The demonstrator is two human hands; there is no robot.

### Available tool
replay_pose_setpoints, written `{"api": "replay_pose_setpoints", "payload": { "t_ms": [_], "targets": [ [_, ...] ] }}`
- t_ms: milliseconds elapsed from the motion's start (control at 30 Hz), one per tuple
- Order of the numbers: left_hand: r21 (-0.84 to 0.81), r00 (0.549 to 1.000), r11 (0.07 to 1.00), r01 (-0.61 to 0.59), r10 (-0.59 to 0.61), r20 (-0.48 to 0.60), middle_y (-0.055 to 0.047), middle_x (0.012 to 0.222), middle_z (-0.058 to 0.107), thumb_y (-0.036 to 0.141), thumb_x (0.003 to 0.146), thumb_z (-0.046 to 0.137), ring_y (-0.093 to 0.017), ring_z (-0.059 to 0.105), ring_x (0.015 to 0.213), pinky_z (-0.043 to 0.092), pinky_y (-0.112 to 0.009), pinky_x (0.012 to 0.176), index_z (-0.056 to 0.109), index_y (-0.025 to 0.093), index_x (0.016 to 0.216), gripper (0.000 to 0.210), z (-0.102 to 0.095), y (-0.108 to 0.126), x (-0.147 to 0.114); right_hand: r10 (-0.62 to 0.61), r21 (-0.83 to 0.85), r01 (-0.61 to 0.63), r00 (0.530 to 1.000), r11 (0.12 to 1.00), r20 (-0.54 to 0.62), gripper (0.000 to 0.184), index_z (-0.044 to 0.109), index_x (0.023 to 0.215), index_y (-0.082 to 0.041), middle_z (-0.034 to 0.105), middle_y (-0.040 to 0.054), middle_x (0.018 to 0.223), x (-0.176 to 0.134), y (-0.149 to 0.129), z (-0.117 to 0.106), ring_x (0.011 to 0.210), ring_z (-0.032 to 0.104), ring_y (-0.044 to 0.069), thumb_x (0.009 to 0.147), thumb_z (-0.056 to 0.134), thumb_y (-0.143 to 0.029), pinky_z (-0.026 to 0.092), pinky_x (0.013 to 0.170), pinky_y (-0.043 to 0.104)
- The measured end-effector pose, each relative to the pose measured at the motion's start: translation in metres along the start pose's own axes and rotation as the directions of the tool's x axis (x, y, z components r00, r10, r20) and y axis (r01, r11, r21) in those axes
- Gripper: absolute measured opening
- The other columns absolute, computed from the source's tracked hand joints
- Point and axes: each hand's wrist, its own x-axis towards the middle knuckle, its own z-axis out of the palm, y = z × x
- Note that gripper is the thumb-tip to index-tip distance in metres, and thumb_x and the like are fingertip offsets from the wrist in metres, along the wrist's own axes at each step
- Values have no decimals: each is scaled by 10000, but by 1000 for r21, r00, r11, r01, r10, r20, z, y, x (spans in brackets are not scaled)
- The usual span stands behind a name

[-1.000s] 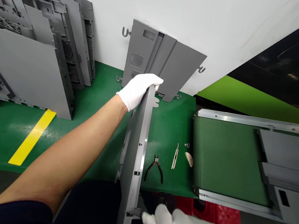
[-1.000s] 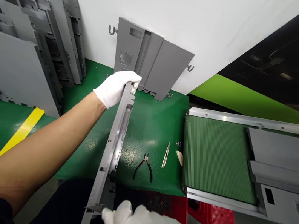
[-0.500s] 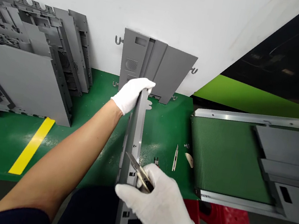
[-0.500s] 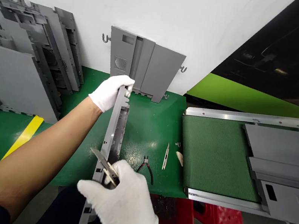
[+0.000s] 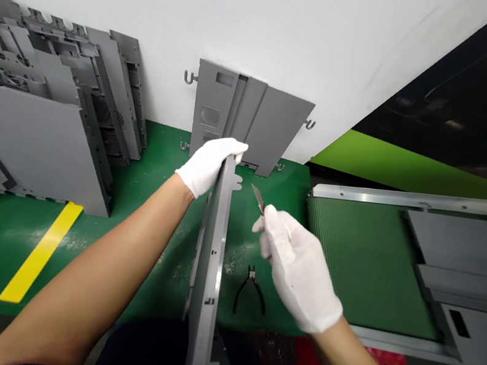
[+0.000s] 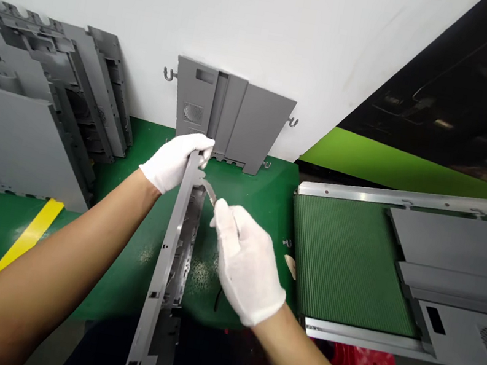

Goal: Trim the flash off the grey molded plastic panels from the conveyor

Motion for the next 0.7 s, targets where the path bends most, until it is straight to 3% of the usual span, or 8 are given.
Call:
{"api": "replay_pose_setpoints", "payload": {
  "t_ms": [167, 333, 533, 700],
  "targets": [
    [-40, 997, 996, 74, -74, 13, 15, 557, 466, 462, 834, 614, -115, 419, 495, 389, -265, 502, 475, 200, 600, 378, -3, -3, 6, -201, -364, 219, 976, 905, 87, 539, 568, 731, -222, 513, -29, 637, 56, -1, -11, 601, 463, 131, 1013, 278, -579, 364, 598, 256],
    [-96, 991, 987, 132, -129, 40, 33, 526, 403, 469, 846, 602, -107, 388, 475, 372, -259, 494, 456, 202, 589, 398, -4, -3, 9, -166, -664, 208, 978, 719, 126, 655, 631, 756, -226, 630, 5, 698, 94, -8, -10, 637, 545, 150, 981, 212, -677, 355, 586, 261],
    [-68, 991, 989, 133, -133, 9, 27, 548, 419, 459, 853, 598, -104, 404, 496, 376, -250, 502, 482, 196, 599, 383, -2, 4, 5, -143, -833, 184, 981, 521, 127, 697, 703, 875, -211, 695, 56, 748, 97, -31, -12, 708, 627, 181, 974, 204, -688, 417, 652, 277],
    [-47, 991, 990, 135, -135, 4, 24, 553, 411, 467, 852, 593, -109, 400, 496, 396, -254, 501, 476, 200, 593, 389, 0, 6, 3, -146, -875, 180, 981, 450, 126, 687, 718, 892, -205, 702, 75, 737, 93, -37, -13, 721, 645, 201, 983, 214, -663, 432, 660, 290]
  ]
}}
